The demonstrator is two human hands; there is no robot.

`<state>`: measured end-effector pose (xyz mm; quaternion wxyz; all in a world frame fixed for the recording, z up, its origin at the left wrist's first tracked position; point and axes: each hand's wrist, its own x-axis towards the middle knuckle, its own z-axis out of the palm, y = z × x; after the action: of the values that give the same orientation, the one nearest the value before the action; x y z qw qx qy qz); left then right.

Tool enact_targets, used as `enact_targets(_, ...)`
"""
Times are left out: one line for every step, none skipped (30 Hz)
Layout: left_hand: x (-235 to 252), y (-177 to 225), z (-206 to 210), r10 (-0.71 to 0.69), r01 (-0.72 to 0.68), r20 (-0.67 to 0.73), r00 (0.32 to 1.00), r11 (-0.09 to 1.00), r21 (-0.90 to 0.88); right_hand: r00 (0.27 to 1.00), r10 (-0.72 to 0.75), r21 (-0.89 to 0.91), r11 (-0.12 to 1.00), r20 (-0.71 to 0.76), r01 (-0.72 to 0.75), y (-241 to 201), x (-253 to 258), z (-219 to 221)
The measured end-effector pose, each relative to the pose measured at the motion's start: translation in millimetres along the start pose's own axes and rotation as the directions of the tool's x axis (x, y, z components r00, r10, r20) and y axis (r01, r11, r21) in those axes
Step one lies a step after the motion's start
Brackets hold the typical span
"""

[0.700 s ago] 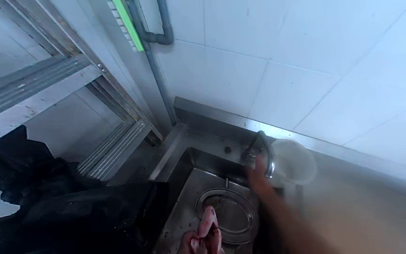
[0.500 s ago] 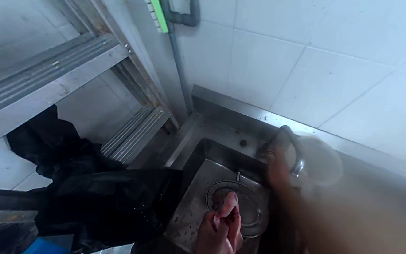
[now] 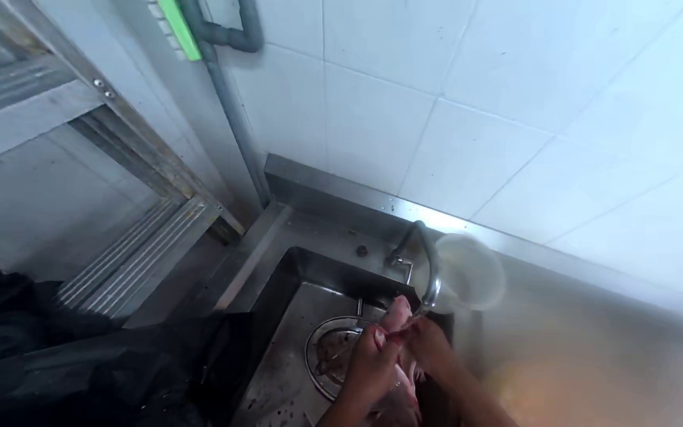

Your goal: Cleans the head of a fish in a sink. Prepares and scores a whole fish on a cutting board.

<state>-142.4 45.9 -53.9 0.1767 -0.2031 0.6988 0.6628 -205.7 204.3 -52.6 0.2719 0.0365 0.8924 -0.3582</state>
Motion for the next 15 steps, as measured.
enact_targets(0.9,3.8,-3.4,0.01,-0.01,-0.006,1.0,0.999,-0.04,1.0,0.008,0.119,0.993,0.017,-0.01,3.9,2.5,-1.4)
enact_targets(2.2,5.8,-8.4,0.019,-0.02,-0.01,1.0,0.995,-0.098,0.998,0.011,0.268,0.963,0.06,-0.026,6.5,1.2,-1.8)
enact_targets(4.3,5.9,-12.6,0.023,-0.025,-0.013,1.0,0.987,-0.159,0.99,-0.004,0.409,0.911,0.137,-0.053,8.2,-2.1,-2.7)
enact_targets(7.0,5.4,-15.7,0.026,-0.029,-0.02,0.999,0.979,-0.202,0.973,-0.027,0.504,0.859,0.229,-0.095,6.8,-6.9,-4.7)
enact_targets(10.0,4.1,-17.9,0.034,-0.039,-0.028,0.999,0.975,-0.218,0.952,-0.049,0.548,0.826,0.303,-0.132,3.4,-10.9,-6.7)
enact_targets(11.7,3.5,-19.8,0.035,-0.039,-0.021,0.999,0.976,-0.214,0.943,-0.056,0.545,0.827,0.329,-0.141,1.5,-12.4,-7.2)
enact_targets(11.2,4.2,-20.3,0.038,-0.037,0.0,0.999,0.981,-0.192,0.948,-0.053,0.521,0.844,0.314,-0.125,2.5,-11.5,-6.6)
enact_targets(8.7,7.4,-18.8,0.035,-0.031,0.021,0.999,0.987,-0.158,0.96,-0.05,0.496,0.863,0.274,-0.096,5.7,-8.5,-5.6)
enact_targets(4.8,12.4,-16.6,0.026,-0.021,0.042,0.999,0.993,-0.116,0.974,-0.046,0.483,0.873,0.222,-0.069,9.3,-4.8,-4.5)
enact_targets(1.8,16.7,-14.8,0.012,-0.006,0.057,0.998,0.996,-0.089,0.985,-0.043,0.487,0.872,0.169,-0.046,12.5,-0.8,-2.8)
enact_targets(-0.1,20.0,-13.7,-0.008,0.014,0.064,0.998,0.996,-0.087,0.992,-0.039,0.498,0.867,0.117,-0.025,14.9,3.0,-0.2)
enact_targets(-0.3,20.7,-13.3,-0.028,0.035,0.067,0.997,0.994,-0.107,0.996,-0.035,0.502,0.865,0.079,-0.009,16.4,5.1,2.1)
enact_targets(-0.4,20.2,-14.2,-0.048,0.057,0.07,0.996,0.989,-0.137,0.998,-0.028,0.492,0.87,0.055,-0.003,16.8,6.1,3.6)
enact_targets(-0.6,19.8,-15.4,-0.063,0.074,0.071,0.996,0.983,-0.17,0.999,-0.019,0.466,0.885,0.038,-0.001,16.8,6.8,4.8)
enact_targets(-1.4,20.0,-16.9,-0.078,0.091,0.073,0.994,0.976,-0.199,1.0,-0.008,0.414,0.91,0.028,-0.004,16.5,7.4,5.0)
